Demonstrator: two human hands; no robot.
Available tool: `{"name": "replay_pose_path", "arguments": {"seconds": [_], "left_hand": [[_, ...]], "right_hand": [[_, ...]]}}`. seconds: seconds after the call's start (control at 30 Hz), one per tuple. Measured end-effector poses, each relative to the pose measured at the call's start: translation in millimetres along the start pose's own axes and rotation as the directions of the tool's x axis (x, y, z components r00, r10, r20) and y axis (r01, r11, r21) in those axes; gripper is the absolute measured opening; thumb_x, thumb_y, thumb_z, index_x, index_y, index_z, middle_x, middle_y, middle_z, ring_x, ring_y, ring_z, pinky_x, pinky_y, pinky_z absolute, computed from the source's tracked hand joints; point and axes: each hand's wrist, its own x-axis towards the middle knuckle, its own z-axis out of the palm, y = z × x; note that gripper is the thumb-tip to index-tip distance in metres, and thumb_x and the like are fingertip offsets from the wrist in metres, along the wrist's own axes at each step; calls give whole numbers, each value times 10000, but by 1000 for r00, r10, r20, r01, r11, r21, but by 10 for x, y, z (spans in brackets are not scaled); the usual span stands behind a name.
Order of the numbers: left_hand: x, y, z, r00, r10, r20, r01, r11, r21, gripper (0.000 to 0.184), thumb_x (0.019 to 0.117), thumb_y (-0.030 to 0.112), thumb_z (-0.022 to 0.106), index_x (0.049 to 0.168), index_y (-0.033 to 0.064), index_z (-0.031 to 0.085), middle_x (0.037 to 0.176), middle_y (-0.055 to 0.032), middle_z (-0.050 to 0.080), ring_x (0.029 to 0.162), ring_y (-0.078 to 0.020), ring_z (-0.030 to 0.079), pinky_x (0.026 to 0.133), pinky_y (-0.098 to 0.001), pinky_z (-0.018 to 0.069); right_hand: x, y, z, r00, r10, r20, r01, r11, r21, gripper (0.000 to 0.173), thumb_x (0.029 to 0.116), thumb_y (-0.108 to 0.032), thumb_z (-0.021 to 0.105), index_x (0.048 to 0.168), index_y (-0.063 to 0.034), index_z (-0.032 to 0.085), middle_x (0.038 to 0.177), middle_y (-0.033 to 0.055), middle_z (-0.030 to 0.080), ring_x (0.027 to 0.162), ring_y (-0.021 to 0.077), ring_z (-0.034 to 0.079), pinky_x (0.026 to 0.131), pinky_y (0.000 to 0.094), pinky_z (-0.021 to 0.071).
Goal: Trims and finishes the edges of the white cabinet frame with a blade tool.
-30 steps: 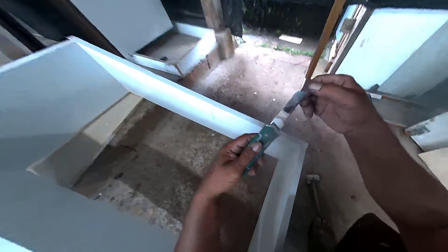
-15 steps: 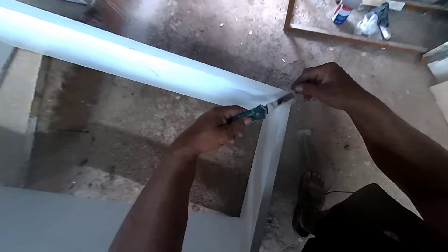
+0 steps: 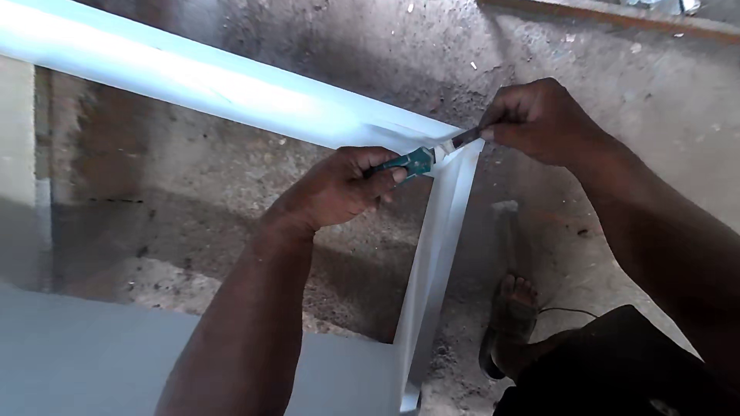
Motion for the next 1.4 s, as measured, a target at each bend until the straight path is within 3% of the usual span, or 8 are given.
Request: {"name": "replay_pose_path", "arguments": {"seconds": [0.57, 0.83, 0.9, 1.03, 1.2, 1.3, 1.4], "left_hand": [[61, -8, -19, 1000, 22, -10, -20, 991, 134, 239, 1046, 314, 568, 1154, 153, 708, 799, 30, 679, 603, -64, 609, 535, -237, 528], [57, -47, -21, 999, 27, -18, -25, 994, 110, 237, 1044, 304, 572, 1162, 151, 709, 797, 28, 679, 594, -64, 605, 526, -233, 524], [56, -41, -27, 1000, 22, -13, -20, 994, 108, 242, 1043, 301, 567, 1169, 149, 707, 802, 29, 679, 590, -59, 599, 523, -229, 517], [63, -10, -25, 1000, 3, -17, -1, 994, 114, 224, 1035, 296, 579, 1146, 156, 714, 798, 31, 688, 597, -61, 611, 532, -237, 530], [55, -21, -23, 1000, 0, -25, 3, 993, 120, 233, 1036, 288, 582, 1169, 149, 713, 808, 22, 694, 608, -74, 623, 543, -247, 540], [18, -25, -13, 999, 4, -36, -2, 999, 54, 258, 1033, 296, 576, 1181, 132, 710, 824, 3, 703, 615, -96, 637, 545, -261, 553], [-148, -40, 24, 997, 47, -61, -59, 973, -223, 300, 1047, 277, 553, 1201, 58, 686, 851, -63, 704, 637, -143, 657, 551, -281, 578]], "right_hand": [[4, 165, 32, 997, -71, -13, 72, 997, 3, 94, 975, -132, 648, 1008, -79, 718, 857, -17, 695, 686, 12, 617, 653, 203, 546], [31, 218, 40, 993, -114, 1, 114, 993, 22, 109, 986, -138, 637, 993, -68, 720, 875, -5, 675, 710, 24, 606, 659, 207, 537], [36, 219, 22, 995, -100, 16, 99, 995, 26, 146, 1000, -145, 595, 996, -70, 720, 865, -8, 667, 702, 34, 601, 647, 225, 531], [16, 244, -18, 999, -33, -8, 34, 990, 138, 229, 1045, -134, 512, 1055, -37, 720, 933, 29, 731, 759, 92, 690, 722, 288, 612], [18, 273, 19, 999, 10, -32, -4, 985, 171, 220, 1041, -150, 528, 1078, -45, 718, 938, 33, 717, 763, 97, 675, 725, 298, 601], [-1, 263, 21, 996, 7, -88, 5, 990, 142, 229, 1042, -165, 523, 1104, -51, 712, 934, 31, 706, 758, 98, 665, 709, 305, 593], [-67, 144, 23, 978, -1, -208, 27, 993, 119, 244, 1038, -179, 527, 1142, -48, 704, 981, 48, 705, 779, 107, 669, 717, 317, 599]]}}
